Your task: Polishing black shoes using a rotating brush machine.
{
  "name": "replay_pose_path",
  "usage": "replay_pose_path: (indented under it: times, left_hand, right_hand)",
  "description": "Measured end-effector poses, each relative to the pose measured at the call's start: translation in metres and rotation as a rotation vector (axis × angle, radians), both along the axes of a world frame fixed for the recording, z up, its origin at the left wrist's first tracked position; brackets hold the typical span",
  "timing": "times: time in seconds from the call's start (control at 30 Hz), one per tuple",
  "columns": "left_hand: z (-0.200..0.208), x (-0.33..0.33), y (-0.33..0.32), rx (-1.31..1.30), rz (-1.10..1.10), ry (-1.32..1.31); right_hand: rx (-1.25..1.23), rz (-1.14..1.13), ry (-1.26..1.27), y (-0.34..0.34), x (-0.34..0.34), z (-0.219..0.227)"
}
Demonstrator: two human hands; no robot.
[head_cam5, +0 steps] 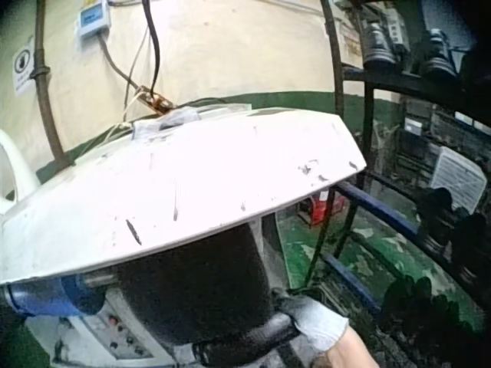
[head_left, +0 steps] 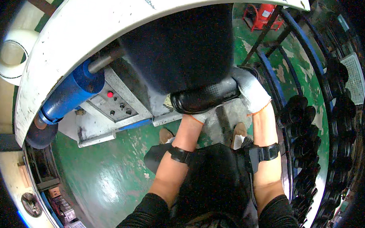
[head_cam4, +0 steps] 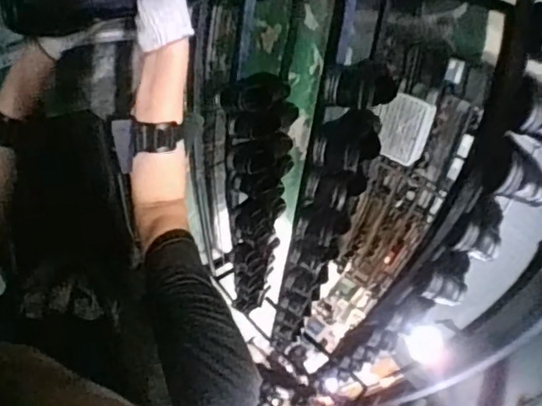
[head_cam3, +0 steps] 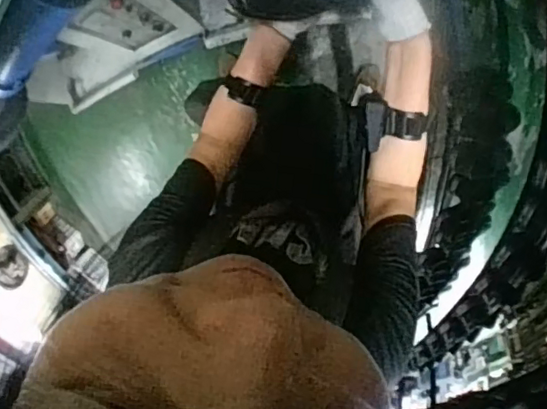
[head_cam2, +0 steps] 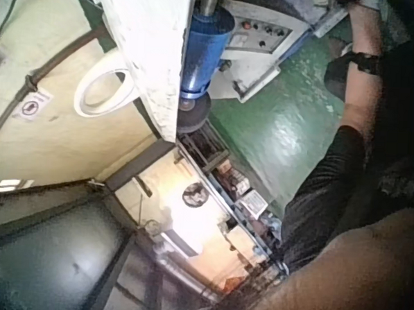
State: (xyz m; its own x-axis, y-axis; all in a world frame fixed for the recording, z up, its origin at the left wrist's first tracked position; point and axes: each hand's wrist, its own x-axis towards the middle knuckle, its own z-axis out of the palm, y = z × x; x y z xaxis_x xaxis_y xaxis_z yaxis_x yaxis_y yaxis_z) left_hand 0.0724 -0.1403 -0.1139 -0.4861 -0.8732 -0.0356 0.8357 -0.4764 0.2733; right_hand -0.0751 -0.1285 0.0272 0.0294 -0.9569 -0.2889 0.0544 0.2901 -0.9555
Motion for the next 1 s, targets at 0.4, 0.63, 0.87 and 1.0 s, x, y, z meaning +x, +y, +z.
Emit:
replay_pose_path:
  times: [0.4,0.63,0.87,1.0]
  left_hand:
    - [0.033,0.022,-0.006,0.051,0.336,-0.073]
    - [0.059,0.029,-0.001,0.262,0.58,-0.035]
    - [0.016,0.027,-0.019,0.11,0.473,0.114]
    - [0.044,0.006,-0.011,0.284,0.46,0.028]
  right_hand:
    - [-0.997,0.033,1.029,0.003,0.026,-0.028]
    - [-0.853,-0.067,1.132,-0.008,0.058,-0.03]
    - [-0.773,0.0,1.308,-0.021,0.059,-0.012]
    - [-0.711,0.05,1.396,0.111,0.026,-0.04]
